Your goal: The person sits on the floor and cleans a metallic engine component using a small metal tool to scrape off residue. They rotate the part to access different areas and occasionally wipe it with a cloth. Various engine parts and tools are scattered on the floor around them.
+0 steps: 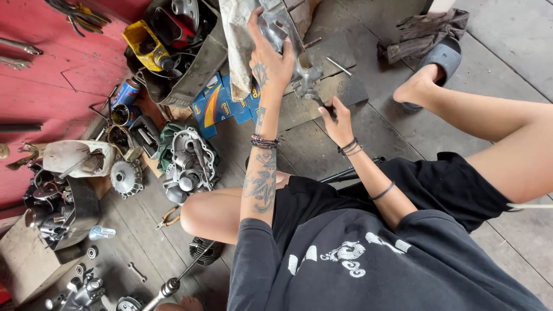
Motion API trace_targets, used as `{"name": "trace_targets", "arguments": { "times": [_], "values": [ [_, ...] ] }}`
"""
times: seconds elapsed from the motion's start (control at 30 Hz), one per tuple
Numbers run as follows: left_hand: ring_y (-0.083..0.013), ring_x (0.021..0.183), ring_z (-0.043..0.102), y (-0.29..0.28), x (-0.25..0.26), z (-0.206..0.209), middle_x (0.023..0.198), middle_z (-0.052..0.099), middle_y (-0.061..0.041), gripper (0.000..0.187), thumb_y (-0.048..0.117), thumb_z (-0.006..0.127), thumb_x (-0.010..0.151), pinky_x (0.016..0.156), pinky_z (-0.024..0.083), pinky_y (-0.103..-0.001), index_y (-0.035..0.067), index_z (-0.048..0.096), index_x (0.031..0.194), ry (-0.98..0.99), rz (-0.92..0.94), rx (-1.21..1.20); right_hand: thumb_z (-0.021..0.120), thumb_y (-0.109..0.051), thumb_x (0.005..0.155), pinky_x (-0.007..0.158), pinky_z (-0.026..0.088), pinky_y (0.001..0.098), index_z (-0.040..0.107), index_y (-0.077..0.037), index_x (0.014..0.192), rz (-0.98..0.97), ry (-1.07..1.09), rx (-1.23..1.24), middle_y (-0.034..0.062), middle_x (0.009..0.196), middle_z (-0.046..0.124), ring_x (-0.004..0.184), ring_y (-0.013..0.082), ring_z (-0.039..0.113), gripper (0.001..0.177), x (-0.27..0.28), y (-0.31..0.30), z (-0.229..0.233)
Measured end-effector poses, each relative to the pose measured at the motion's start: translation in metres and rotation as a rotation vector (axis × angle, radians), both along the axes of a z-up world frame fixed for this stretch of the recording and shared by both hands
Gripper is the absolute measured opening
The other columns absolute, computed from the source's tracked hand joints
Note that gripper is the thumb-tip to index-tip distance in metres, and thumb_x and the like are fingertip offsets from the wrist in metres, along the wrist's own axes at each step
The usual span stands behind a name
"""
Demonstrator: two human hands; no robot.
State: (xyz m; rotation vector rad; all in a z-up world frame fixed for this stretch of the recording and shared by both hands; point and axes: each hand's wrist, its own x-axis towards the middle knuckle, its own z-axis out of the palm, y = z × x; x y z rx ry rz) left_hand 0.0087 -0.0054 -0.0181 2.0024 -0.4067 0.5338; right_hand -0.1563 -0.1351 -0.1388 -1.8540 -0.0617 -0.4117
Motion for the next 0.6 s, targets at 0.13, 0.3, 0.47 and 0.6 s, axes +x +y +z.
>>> {"name": "trace_targets", "arguments": {
  "times": [0.13, 0.3, 0.47, 0.6],
  "values": [
    [-0.0309, 0.152, 0.038, -0.008, 0.011, -0.013, 0.154, 0.039, -0.011, 0.080, -0.007, 0.062, 0.082, 0.138, 0.025, -0.047, 0.009, 0.029, 0.153, -0.154, -0.050, -0.147, 0.053, -0.025, 0.112, 0.062, 0.038, 0.0265, 0.058, -0.007, 0.098, -0.005, 0.001, 0.144, 0.0012, 0.077, 0.055, 0.063, 0.0109, 0.047, 0.023, 0.009, 0.000, 0.031],
    [-0.0312, 0.150, 0.039, -0.004, 0.012, -0.008, 0.151, 0.041, -0.013, 0.082, -0.008, 0.061, 0.075, 0.139, 0.023, -0.050, 0.007, 0.031, 0.150, -0.149, -0.072, -0.180, 0.047, -0.025, 0.114, 0.042, 0.028, 0.0204, 0.064, -0.005, 0.101, 0.054, 0.009, -0.011, -0.0010, 0.070, 0.056, 0.048, 0.0059, 0.037, 0.030, 0.019, -0.004, -0.014],
    [-0.0103, 0.045, 0.041, 0.005, -0.010, 0.020, 0.147, 0.049, -0.004, 0.068, 0.000, 0.062, 0.090, 0.051, 0.042, -0.023, 0.016, 0.031, 0.149, -0.033, 0.040, 0.034, 0.047, -0.036, 0.113, 0.044, 0.019, 0.0281, 0.042, -0.011, 0.079, -0.054, -0.020, -0.158, -0.0036, 0.056, 0.030, 0.045, 0.0084, 0.026, 0.042, 0.004, 0.004, 0.011],
    [-0.0326, 0.149, 0.039, -0.007, -0.003, 0.004, 0.149, 0.040, -0.014, 0.081, -0.008, 0.058, 0.075, 0.139, 0.024, -0.052, 0.006, 0.030, 0.149, -0.210, -0.058, -0.176, 0.052, -0.031, 0.113, 0.040, 0.022, 0.0271, 0.049, -0.010, 0.081, -0.174, 0.057, -0.193, -0.0037, 0.057, 0.040, 0.043, 0.0082, 0.031, 0.039, 0.014, 0.001, -0.006]
  ]
}}
